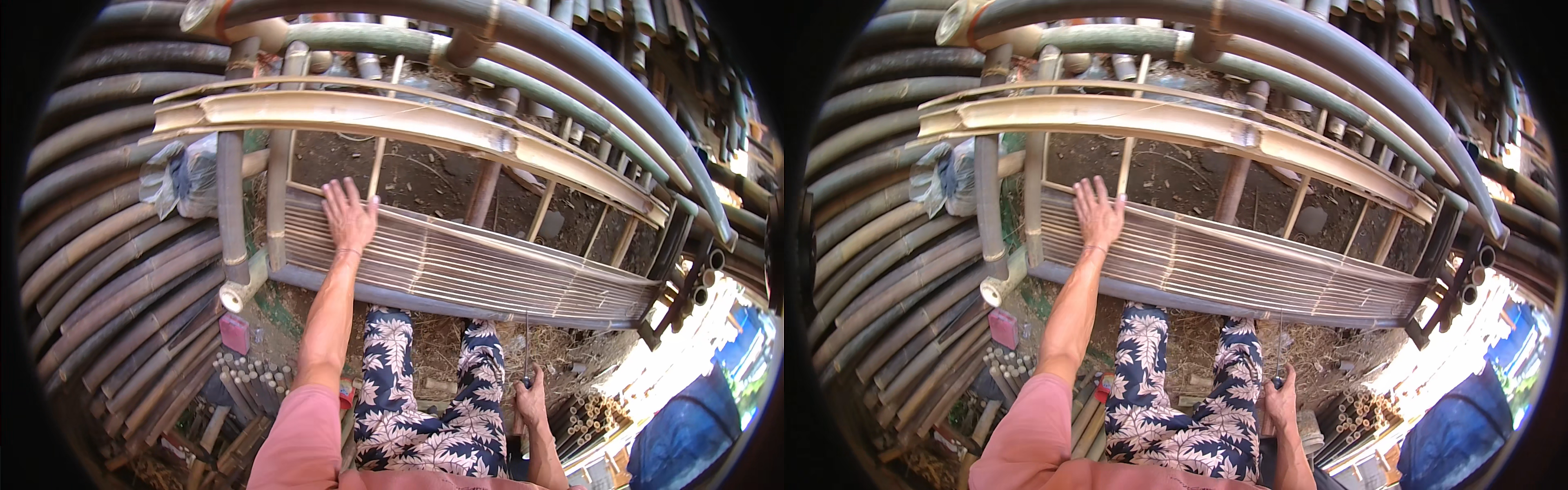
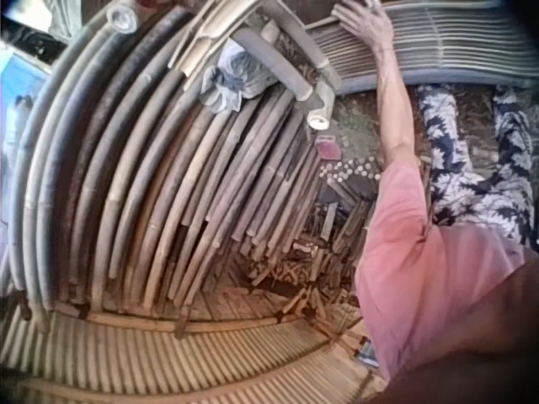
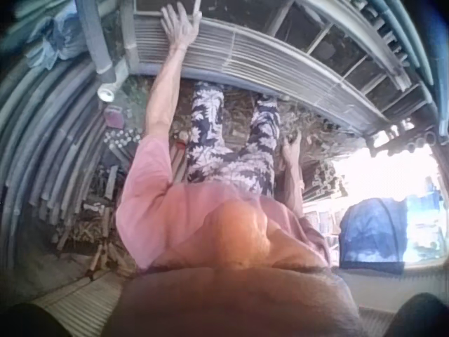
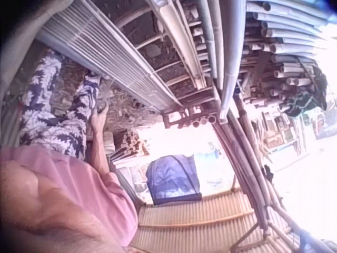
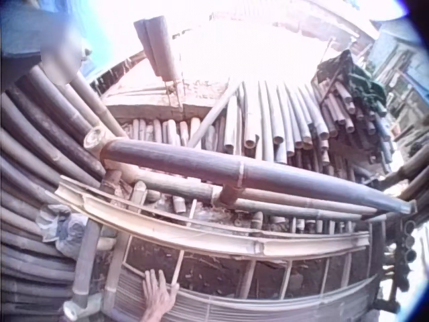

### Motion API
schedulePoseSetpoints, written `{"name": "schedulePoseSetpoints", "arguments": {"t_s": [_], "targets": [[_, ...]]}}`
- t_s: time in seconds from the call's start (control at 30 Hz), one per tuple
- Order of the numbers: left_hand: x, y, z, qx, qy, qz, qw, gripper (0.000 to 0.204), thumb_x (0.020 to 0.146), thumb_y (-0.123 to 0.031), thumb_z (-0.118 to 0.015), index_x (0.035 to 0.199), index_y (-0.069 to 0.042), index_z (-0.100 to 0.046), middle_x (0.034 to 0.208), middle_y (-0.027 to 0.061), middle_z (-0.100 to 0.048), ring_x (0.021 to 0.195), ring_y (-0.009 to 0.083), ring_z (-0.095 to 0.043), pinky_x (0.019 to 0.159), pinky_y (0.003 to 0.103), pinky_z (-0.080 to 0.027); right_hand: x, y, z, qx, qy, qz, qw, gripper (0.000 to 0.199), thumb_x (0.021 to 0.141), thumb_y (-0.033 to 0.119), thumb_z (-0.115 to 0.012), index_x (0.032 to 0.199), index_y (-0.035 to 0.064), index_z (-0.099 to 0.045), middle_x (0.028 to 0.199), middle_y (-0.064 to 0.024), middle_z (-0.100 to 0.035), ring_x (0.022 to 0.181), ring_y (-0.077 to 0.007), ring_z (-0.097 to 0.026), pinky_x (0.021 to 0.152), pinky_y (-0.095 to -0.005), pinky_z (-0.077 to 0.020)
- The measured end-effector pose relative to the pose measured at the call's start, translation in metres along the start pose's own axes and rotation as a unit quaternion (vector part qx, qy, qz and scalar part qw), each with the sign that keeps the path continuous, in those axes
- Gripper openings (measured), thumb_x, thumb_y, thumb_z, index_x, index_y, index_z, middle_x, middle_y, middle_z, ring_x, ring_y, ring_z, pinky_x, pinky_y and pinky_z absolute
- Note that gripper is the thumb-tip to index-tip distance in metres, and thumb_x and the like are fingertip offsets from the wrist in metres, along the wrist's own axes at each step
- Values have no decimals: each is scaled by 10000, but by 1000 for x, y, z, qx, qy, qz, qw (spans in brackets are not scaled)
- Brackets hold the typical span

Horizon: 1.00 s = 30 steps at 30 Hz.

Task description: The person uses a knife to shave and smooth thin bamboo strips, then places them into a bamboo frame. They also use the knife to scrape and refine the surface of the frame itself.

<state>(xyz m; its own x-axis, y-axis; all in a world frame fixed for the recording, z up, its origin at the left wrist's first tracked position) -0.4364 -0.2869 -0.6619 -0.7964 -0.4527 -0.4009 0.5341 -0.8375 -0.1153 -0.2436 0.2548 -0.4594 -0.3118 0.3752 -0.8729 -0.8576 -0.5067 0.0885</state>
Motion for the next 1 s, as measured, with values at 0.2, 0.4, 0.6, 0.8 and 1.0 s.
{"name": "schedulePoseSetpoints", "arguments": {"t_s": [0.2, 0.4, 0.6, 0.8, 1.0], "targets": [[34, -37, -1, 48, -16, -1, 999, 782, 974, -556, -392, 1508, -9, -229, 1552, 289, -175, 1461, 431, -109, 1176, 537, -122, -16, -2, 39, -52, -102, -7, 993, 786, 802, 89, -603, 1499, 53, -242, 1051, -238, -600, 931, -341, -613, 867, -404, -478], [-83, -177, 10, -53, -48, -263, 962, 731, 952, -455, -494, 1490, -8, -283, 1556, 234, -213, 1459, 392, -158, 1181, 514, -151, 55, 53, 61, -182, -241, 206, 931, 746, 888, 95, -607, 1527, 120, -222, 1101, -223, -535, 828, -357, -635, 721, -424, -535], [-157, -306, -56, -30, 132, -375, 917, 802, 919, -462, -544, 1520, -37, -225, 1586, 200, -142, 1482, 348, -88, 1199, 473, -101, 204, 38, 20, -277, -201, 157, 926, 680, 942, 120, -509, 1537, 155, -182, 1038, -213, -511, 702, -309, -592, 596, -408, -551], [-152, -325, -76, 29, 180, -325, 928, 855, 882, -504, -574, 1498, -8, -249, 1540, 226, -253, 1459, 366, -165, 1194, 492, -116, 185, 61, 34, -153, -156, 180, 959, 713, 923, 140, -558, 1523, 237, -186, 1044, -223, -488, 835, -450, -617, 729, -526, -525], [-119, -347, -66, -82, 107, -339, 931, 298, 894, -302, -627, 1082, -71, -639, 1025, 140, -564, 987, 339, -518, 894, 460, -407, 148, 32, 115, 0, -204, 225, 953, 648, 913, 173, -600, 1478, 139, -287, 1051, -199, -530, 906, -390, -602, 782, -471, -508]]}}
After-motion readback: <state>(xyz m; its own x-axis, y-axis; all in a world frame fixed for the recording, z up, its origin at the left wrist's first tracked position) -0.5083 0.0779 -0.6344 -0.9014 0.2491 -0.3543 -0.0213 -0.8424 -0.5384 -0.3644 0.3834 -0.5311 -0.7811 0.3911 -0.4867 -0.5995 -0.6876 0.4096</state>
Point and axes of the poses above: each hand's wrist, its own x-axis towards the middle knuckle, its own z-axis out of the back of the hand, y = z × x, the point moved 10 cm from there along x, towards the middle knuckle
